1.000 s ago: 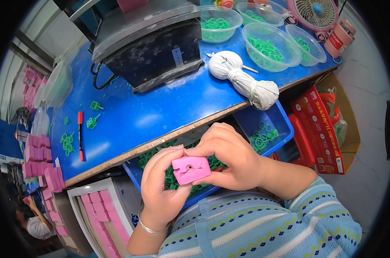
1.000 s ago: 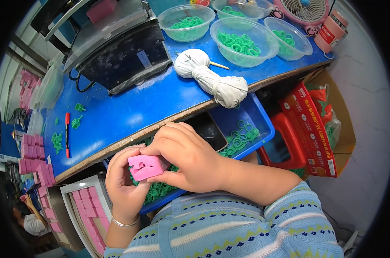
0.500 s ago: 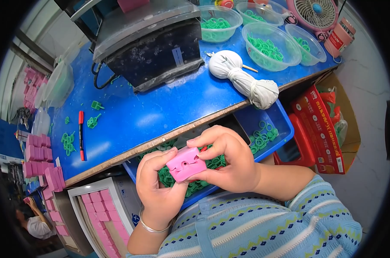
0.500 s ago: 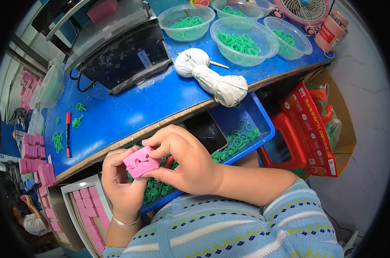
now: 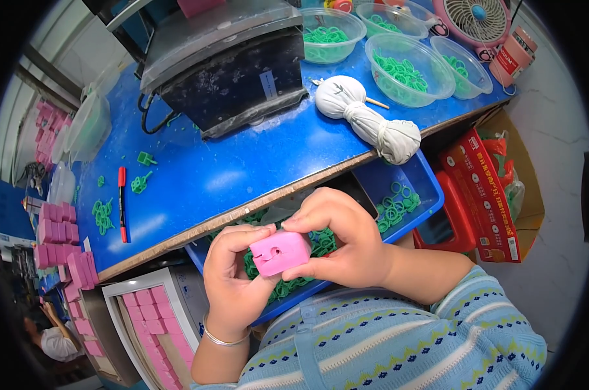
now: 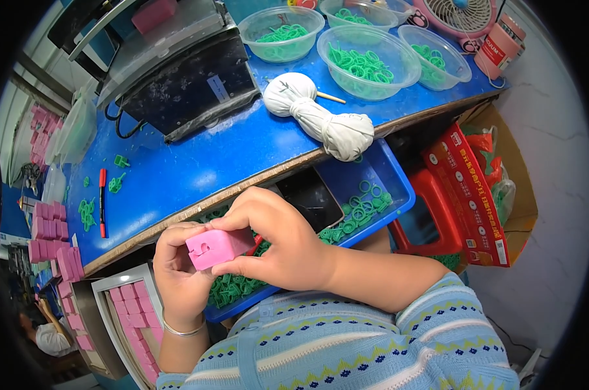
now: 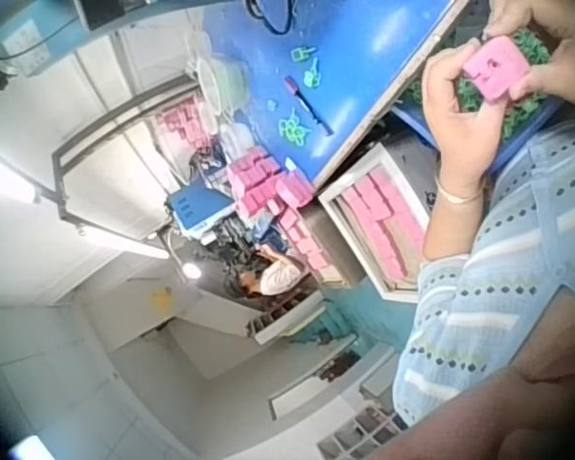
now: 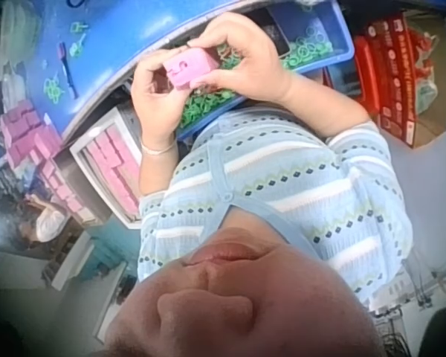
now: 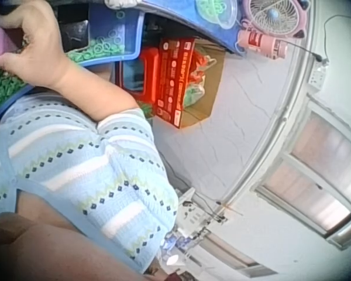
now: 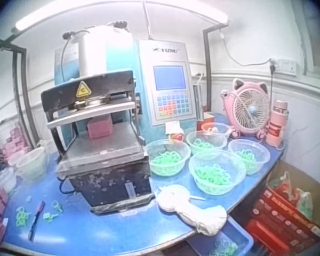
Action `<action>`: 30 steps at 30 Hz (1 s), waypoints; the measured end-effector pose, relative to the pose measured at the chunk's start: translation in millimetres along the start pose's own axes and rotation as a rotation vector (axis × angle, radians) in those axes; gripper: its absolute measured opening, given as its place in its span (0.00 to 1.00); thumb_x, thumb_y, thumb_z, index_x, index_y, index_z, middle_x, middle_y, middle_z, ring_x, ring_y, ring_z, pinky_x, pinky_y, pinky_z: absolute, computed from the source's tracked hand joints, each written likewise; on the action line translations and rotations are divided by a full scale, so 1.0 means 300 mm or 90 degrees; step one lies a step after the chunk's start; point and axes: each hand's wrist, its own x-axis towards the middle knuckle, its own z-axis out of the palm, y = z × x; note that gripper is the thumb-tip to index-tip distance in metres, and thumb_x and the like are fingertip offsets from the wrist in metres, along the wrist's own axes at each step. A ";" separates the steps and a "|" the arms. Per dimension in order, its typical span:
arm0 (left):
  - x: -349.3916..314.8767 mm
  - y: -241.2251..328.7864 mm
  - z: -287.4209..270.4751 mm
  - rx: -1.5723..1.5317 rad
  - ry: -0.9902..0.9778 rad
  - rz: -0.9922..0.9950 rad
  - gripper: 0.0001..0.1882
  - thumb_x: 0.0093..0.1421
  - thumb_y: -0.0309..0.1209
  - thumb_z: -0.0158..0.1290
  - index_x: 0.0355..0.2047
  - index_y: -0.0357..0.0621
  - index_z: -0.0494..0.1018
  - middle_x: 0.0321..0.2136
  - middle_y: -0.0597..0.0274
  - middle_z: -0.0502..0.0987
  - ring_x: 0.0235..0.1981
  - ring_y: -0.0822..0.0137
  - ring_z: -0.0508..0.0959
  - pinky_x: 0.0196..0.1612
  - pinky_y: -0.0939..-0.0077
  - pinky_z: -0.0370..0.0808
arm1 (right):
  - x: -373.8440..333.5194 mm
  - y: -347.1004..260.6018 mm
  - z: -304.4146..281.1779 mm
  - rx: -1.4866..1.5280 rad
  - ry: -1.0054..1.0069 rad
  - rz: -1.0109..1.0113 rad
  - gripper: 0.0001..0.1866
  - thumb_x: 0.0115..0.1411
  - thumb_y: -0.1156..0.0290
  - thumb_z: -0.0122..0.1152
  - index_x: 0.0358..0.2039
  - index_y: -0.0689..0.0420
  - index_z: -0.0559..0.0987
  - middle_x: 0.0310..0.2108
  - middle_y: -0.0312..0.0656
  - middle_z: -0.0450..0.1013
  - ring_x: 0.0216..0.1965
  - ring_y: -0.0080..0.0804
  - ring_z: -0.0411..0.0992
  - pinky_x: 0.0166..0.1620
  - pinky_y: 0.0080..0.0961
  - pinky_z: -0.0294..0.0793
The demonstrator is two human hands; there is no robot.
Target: Assembling small plastic components and checking the fit using industrial equipment.
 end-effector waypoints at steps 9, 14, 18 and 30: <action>0.011 0.010 -0.014 -0.022 -0.072 0.031 0.21 0.48 0.21 0.61 0.44 0.35 0.70 0.43 0.50 0.74 0.45 0.61 0.75 0.49 0.71 0.71 | 0.005 -0.006 -0.002 -0.022 -0.053 0.030 0.25 0.41 0.68 0.74 0.40 0.59 0.74 0.40 0.43 0.71 0.42 0.34 0.68 0.44 0.28 0.67; -0.034 0.020 0.049 0.040 0.072 0.077 0.20 0.54 0.16 0.53 0.49 0.31 0.68 0.49 0.42 0.71 0.53 0.54 0.71 0.55 0.65 0.67 | -0.008 -0.006 0.008 -0.052 -0.009 0.013 0.24 0.44 0.69 0.71 0.41 0.59 0.71 0.38 0.45 0.68 0.41 0.40 0.67 0.47 0.32 0.66; -0.026 0.007 0.047 -0.062 0.060 0.115 0.18 0.53 0.17 0.55 0.45 0.32 0.67 0.48 0.43 0.71 0.52 0.53 0.71 0.54 0.62 0.68 | -0.027 -0.018 0.024 -0.078 0.028 0.012 0.25 0.44 0.69 0.71 0.41 0.59 0.70 0.36 0.47 0.67 0.38 0.41 0.67 0.42 0.32 0.68; -0.004 0.011 -0.041 -0.085 -0.094 0.015 0.28 0.43 0.22 0.63 0.46 0.37 0.68 0.39 0.56 0.69 0.43 0.62 0.71 0.51 0.67 0.67 | -0.003 -0.002 -0.013 0.046 -0.100 0.038 0.23 0.44 0.70 0.71 0.39 0.59 0.71 0.35 0.44 0.67 0.36 0.33 0.68 0.40 0.25 0.68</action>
